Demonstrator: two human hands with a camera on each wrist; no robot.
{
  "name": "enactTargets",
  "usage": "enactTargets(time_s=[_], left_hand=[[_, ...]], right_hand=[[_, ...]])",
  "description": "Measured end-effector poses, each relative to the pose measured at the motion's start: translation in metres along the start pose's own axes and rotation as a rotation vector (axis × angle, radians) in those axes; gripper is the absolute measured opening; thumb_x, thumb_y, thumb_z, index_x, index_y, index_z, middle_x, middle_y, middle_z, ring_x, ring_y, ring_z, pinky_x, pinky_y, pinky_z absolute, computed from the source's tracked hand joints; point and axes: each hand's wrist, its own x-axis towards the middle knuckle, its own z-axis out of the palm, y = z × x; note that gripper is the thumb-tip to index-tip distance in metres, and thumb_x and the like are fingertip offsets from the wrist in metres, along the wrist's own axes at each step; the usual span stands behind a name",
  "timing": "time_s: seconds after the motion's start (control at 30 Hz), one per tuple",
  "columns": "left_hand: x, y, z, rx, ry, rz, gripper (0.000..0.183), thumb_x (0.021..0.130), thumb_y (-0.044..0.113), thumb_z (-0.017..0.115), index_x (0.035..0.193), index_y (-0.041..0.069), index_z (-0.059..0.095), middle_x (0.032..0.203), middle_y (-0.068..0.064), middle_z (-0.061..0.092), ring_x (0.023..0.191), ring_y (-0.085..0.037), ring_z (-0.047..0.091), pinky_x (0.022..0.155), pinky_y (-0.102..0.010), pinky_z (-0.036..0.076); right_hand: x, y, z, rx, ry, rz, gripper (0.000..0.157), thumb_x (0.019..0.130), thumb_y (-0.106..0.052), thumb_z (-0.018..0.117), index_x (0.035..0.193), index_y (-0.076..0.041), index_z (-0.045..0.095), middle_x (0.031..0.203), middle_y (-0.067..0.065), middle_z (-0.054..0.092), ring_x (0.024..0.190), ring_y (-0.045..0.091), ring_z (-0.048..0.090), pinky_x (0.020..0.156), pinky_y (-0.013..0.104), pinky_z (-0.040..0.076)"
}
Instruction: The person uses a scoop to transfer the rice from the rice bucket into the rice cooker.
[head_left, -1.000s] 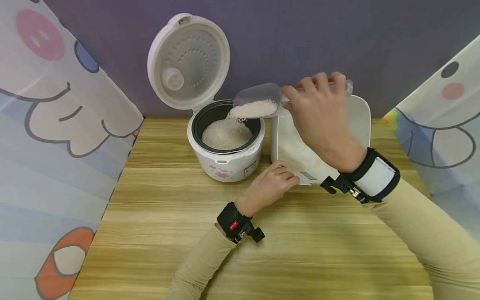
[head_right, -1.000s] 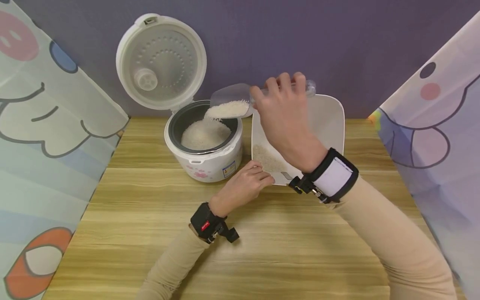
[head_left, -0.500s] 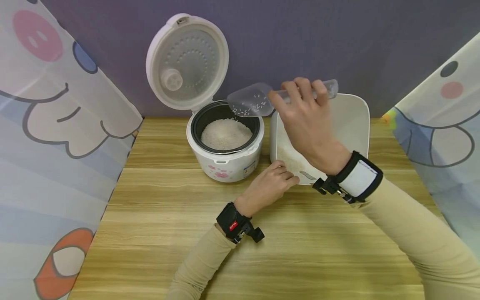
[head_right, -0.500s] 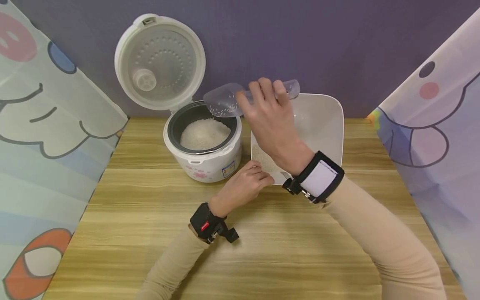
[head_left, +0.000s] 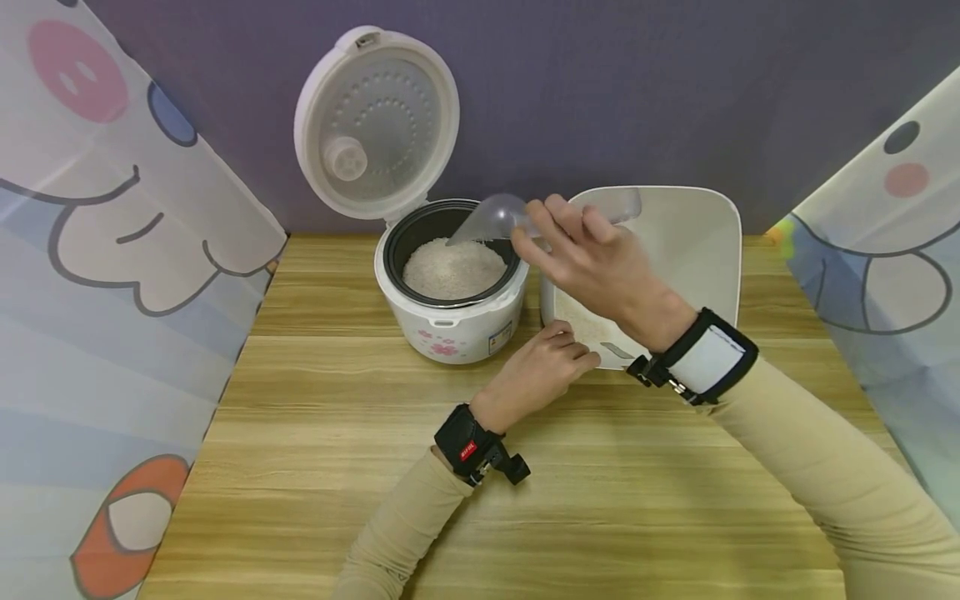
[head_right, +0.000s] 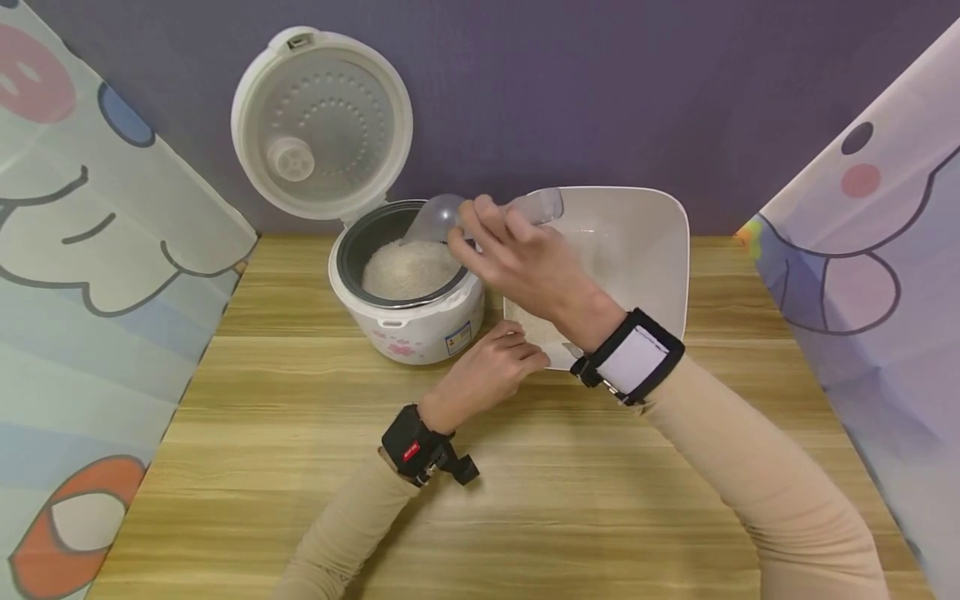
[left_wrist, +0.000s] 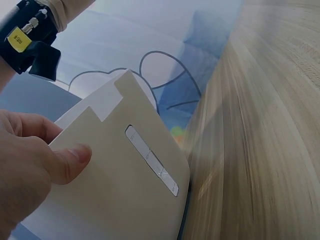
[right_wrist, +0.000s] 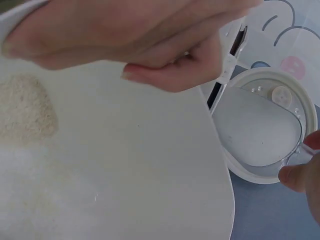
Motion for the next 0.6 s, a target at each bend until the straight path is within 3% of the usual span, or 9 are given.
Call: enactTargets(time_s=[0.17,0.33,0.47,0.6], left_hand=[[0.0,0.0,0.0,0.0,-0.01,-0.002,0.022,0.088,0.0,0.063,0.092,0.02,0.068,0.076,0.01,0.067,0.075,-0.012,0.062,0.101,-0.03,0.042],[-0.001,0.0,-0.001,-0.005,-0.016,-0.003,0.02,0.087,0.001,0.065,0.093,0.02,0.068,0.078,0.01,0.068,0.077,-0.012,0.064,0.101,-0.031,0.042],[-0.001,0.0,-0.001,-0.019,-0.004,-0.003,0.02,0.088,0.0,0.065,0.094,0.02,0.069,0.078,0.01,0.069,0.076,-0.012,0.064,0.101,-0.031,0.043],[-0.001,0.0,-0.001,-0.029,0.002,0.001,0.021,0.09,0.0,0.064,0.094,0.019,0.07,0.078,0.01,0.07,0.073,-0.011,0.063,0.101,-0.03,0.042]], right_hand=[[-0.006,0.0,0.001,-0.09,0.005,-0.12,0.023,0.091,-0.008,0.063,0.113,-0.015,0.066,0.113,0.007,0.066,0.099,0.022,0.05,0.083,0.033,0.03],[-0.01,-0.001,0.0,-0.101,0.033,-0.144,0.021,0.092,-0.007,0.062,0.111,-0.015,0.065,0.116,0.005,0.066,0.1,0.021,0.05,0.083,0.034,0.029],[-0.014,-0.004,-0.001,-0.009,0.036,-0.047,0.022,0.092,-0.004,0.062,0.112,-0.015,0.065,0.116,0.007,0.065,0.097,0.021,0.05,0.079,0.034,0.029],[-0.019,-0.007,-0.005,0.13,0.034,0.14,0.018,0.096,-0.002,0.062,0.109,-0.015,0.064,0.113,0.008,0.065,0.096,0.024,0.052,0.079,0.038,0.028]])
